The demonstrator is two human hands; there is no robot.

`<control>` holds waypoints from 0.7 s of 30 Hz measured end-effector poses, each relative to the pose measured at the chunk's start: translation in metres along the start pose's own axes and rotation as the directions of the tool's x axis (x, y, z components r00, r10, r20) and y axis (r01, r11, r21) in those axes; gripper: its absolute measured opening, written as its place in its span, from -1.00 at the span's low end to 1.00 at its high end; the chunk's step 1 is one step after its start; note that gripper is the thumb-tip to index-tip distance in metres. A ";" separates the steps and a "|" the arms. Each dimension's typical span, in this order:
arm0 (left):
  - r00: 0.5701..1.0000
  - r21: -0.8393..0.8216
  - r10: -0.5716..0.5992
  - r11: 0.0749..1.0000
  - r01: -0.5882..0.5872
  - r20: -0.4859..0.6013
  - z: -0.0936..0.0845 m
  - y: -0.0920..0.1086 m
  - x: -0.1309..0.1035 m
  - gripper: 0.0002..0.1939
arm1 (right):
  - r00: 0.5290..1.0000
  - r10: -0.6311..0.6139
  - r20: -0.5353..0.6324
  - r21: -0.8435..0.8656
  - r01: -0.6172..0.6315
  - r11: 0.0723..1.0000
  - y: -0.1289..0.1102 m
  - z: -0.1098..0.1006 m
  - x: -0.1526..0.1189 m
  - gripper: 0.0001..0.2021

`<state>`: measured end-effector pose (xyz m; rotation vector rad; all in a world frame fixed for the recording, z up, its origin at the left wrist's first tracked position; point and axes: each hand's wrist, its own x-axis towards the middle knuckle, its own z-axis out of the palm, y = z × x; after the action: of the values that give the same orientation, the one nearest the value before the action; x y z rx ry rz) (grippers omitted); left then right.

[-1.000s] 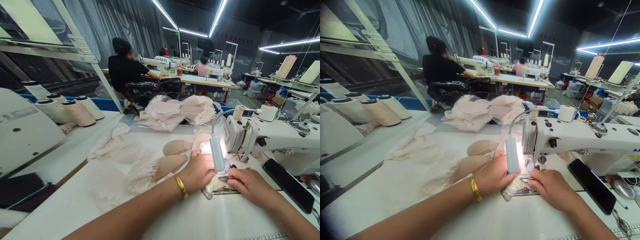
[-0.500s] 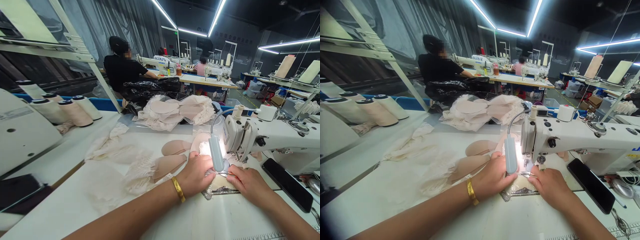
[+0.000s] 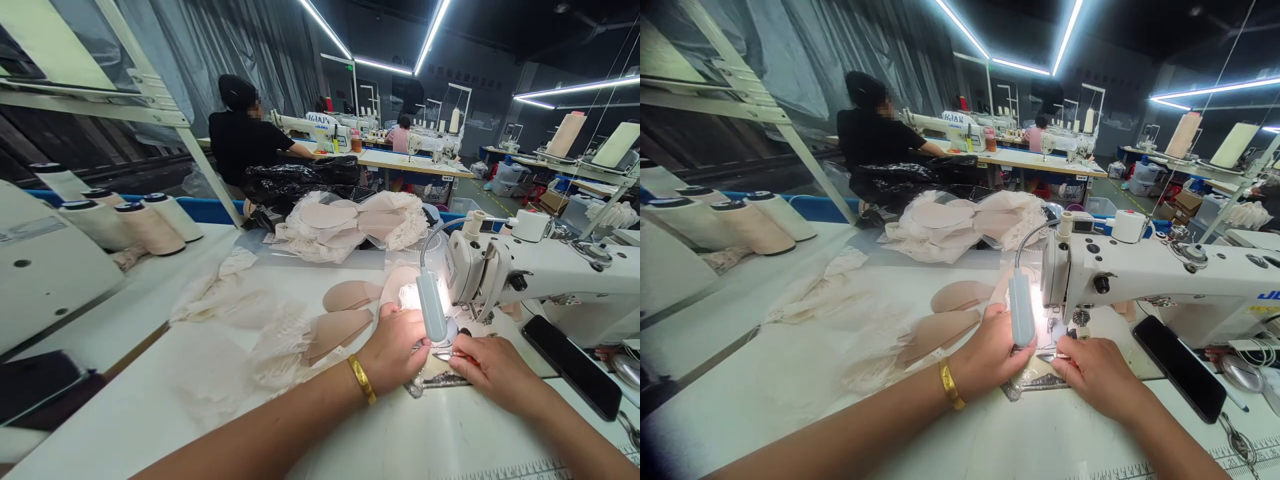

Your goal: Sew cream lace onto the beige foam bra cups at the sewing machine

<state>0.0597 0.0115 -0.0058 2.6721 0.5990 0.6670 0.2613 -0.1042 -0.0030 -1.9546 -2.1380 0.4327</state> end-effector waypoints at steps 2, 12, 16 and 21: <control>1.000 0.001 -0.001 1.000 0.001 0.000 -0.001 0.000 -0.001 -0.81 | 1.000 -0.011 0.004 0.067 0.011 0.998 0.001 -0.004 -0.003 -0.76; 0.999 -0.053 -0.024 0.998 0.025 0.030 -0.003 0.001 0.000 -0.94 | 0.996 0.081 -0.045 -0.025 -0.082 0.996 0.003 0.005 -0.001 -0.75; 0.999 -0.040 -0.013 0.999 0.015 0.046 -0.005 0.002 0.001 -0.89 | 0.996 0.072 -0.045 -0.106 -0.076 0.991 0.003 0.009 0.002 -0.74; 0.998 -0.008 -0.001 1.000 0.002 0.069 -0.007 0.003 -0.001 -0.86 | 0.999 -0.004 -0.036 -0.069 0.001 0.998 0.001 0.003 -0.001 -0.75</control>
<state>0.0560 0.0098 0.0005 2.6749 0.5785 0.5727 0.2607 -0.1050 -0.0062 -1.9801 -2.1603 0.3247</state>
